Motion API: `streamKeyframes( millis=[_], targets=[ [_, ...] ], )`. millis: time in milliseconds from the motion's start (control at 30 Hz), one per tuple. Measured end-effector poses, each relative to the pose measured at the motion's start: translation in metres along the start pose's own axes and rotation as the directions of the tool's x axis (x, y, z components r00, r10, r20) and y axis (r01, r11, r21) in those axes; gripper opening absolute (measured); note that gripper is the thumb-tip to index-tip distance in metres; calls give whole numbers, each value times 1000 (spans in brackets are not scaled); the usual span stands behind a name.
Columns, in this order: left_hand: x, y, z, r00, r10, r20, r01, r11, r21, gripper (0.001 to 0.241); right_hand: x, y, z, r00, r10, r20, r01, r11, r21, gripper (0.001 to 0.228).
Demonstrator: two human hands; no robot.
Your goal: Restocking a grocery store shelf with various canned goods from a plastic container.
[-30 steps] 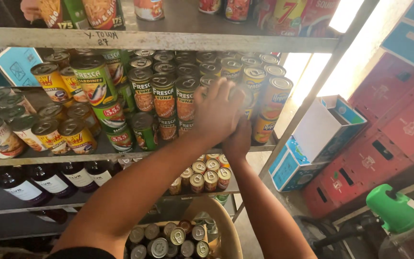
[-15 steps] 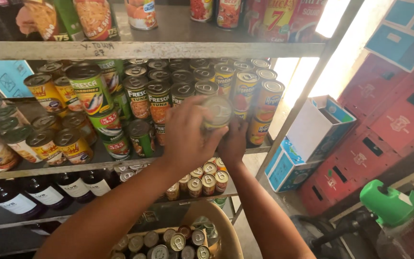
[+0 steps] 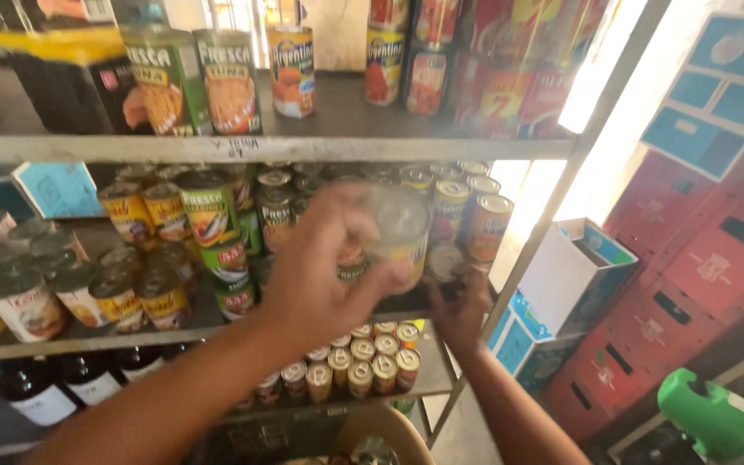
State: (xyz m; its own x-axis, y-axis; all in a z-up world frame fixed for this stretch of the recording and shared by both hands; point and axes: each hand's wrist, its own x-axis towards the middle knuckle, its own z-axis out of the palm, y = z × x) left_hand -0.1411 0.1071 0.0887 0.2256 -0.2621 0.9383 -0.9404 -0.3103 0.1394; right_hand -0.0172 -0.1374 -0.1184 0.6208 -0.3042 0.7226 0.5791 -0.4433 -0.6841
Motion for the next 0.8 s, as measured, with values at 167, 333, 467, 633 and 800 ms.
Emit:
streamKeyframes(
  millis=[167, 333, 467, 633, 800],
  targets=[
    [88, -10, -17, 985, -170, -30, 166, 981, -102, 36, 45, -72, -54, 884, -466, -37, 446, 865, -228, 56],
    [147, -108, 18, 987, -34, -157, 38, 999, 24, 36, 108, -153, -90, 792, -607, -60, 579, 780, -239, 71],
    [172, -166, 44, 969, -148, -200, 197, 946, 257, 42, 161, -249, -91, 760, -650, 17, 632, 732, -253, 64],
    [183, -212, 67, 895, -425, -138, 446, 830, 336, 54, 232, -282, -60, 803, -563, 196, 505, 817, 277, 60],
    [192, -233, 72, 796, -597, -103, 586, 717, 377, 67, 267, -304, -13, 912, -224, 343, 224, 974, 40, 59]
  ],
)
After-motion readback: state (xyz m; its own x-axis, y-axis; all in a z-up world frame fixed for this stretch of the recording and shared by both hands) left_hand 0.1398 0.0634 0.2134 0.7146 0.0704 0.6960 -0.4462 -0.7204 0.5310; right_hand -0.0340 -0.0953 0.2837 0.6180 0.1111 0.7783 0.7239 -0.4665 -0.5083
